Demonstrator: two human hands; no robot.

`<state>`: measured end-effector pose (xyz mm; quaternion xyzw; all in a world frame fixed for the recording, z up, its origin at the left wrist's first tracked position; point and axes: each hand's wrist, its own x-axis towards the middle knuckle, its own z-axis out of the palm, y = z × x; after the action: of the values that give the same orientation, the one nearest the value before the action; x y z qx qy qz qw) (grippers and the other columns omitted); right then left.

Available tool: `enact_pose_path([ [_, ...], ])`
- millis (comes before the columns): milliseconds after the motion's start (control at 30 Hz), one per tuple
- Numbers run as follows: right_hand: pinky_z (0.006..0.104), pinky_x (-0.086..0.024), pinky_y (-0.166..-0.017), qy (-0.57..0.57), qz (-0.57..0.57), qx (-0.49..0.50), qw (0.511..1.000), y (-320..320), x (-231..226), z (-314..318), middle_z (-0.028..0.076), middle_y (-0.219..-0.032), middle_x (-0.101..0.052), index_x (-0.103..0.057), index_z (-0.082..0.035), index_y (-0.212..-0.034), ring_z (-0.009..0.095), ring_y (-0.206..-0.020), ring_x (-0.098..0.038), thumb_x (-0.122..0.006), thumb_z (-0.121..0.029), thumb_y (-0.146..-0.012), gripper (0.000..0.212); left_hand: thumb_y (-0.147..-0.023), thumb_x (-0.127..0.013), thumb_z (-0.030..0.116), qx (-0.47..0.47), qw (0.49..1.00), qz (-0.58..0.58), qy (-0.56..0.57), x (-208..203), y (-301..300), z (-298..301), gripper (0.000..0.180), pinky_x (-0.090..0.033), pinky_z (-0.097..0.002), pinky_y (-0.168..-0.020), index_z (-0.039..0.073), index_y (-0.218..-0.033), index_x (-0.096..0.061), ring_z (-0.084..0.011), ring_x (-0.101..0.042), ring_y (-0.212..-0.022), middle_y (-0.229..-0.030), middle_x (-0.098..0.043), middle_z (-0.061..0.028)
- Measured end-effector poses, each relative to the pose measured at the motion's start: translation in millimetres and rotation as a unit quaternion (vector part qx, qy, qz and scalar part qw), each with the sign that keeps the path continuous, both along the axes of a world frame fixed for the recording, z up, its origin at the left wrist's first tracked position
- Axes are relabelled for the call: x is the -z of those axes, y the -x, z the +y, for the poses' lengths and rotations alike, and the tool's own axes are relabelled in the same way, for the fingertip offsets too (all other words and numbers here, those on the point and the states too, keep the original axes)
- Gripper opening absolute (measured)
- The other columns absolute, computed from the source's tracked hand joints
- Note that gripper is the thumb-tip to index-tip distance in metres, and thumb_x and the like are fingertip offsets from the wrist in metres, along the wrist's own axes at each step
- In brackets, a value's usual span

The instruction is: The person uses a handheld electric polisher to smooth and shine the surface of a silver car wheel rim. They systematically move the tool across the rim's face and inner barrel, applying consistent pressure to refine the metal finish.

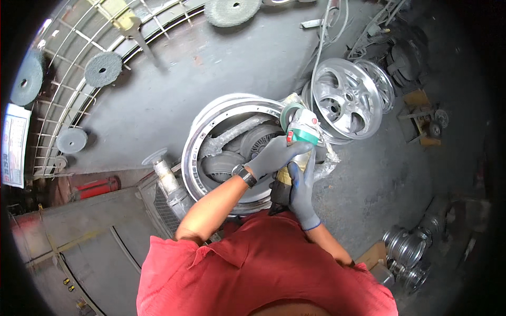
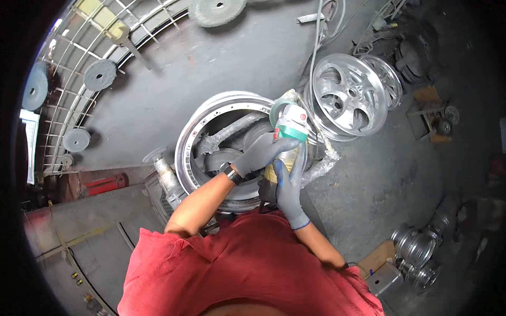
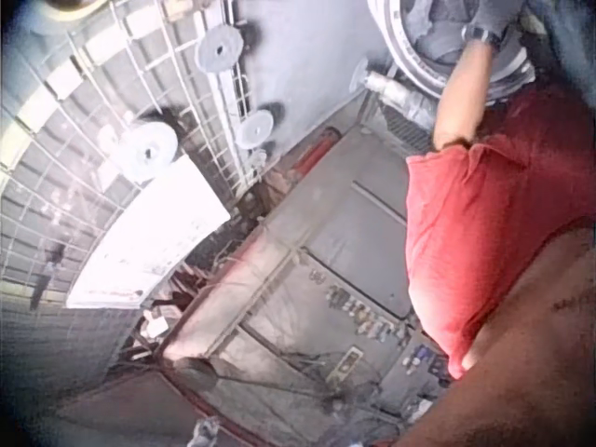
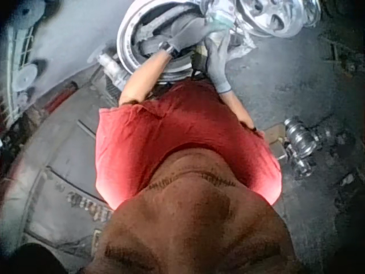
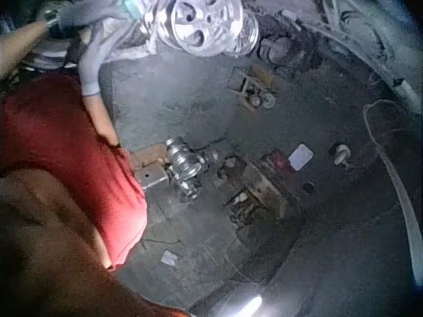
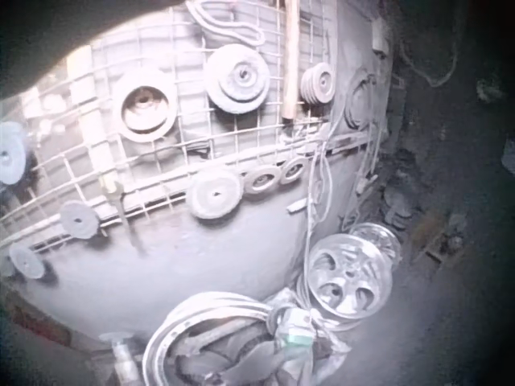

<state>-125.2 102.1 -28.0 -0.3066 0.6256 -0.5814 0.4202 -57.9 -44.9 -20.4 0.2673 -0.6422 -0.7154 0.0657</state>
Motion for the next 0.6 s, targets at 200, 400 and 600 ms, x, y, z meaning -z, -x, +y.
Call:
enact_pose_path([
  [200,0.0410,-0.043,-0.113,0.031,0.055,-0.171,0.983,-18,-24,-38,0.021,-0.154,-0.047,-0.022,-0.004,-0.167,0.031,-0.140,-0.051,-0.070,-0.018,-0.098,0.085,-0.103,-0.065,0.036,-0.238,0.967,0.022,0.088,4,-88,8,0.042,-0.054,-0.0353,-0.089,-0.001,-0.122,-0.071,-0.0152,-0.069,-0.095,-0.100,-0.076,-0.0097],
  [400,0.0485,-0.047,-0.114,0.096,0.186,-0.357,0.910,-23,-37,-70,0.030,-0.149,-0.054,-0.029,-0.002,-0.165,0.048,-0.136,-0.055,-0.072,-0.022,-0.090,0.089,-0.104,-0.063,0.042,-0.440,0.872,0.212,-0.037,75,-140,48,0.067,-0.048,-0.0401,-0.109,-0.001,-0.152,-0.046,-0.0248,-0.060,-0.128,-0.144,-0.059,-0.0128],
  [600,0.0460,-0.046,-0.113,0.094,0.237,-0.155,0.954,-3,-19,-46,0.027,-0.148,-0.056,-0.028,-0.001,-0.165,0.039,-0.136,-0.058,-0.074,-0.020,-0.093,0.087,-0.104,-0.066,0.033,-0.279,0.940,0.117,0.154,50,-79,11,0.041,-0.054,-0.0371,-0.090,-0.002,-0.125,-0.068,-0.0161,-0.066,-0.102,-0.109,-0.073,-0.0072],
])
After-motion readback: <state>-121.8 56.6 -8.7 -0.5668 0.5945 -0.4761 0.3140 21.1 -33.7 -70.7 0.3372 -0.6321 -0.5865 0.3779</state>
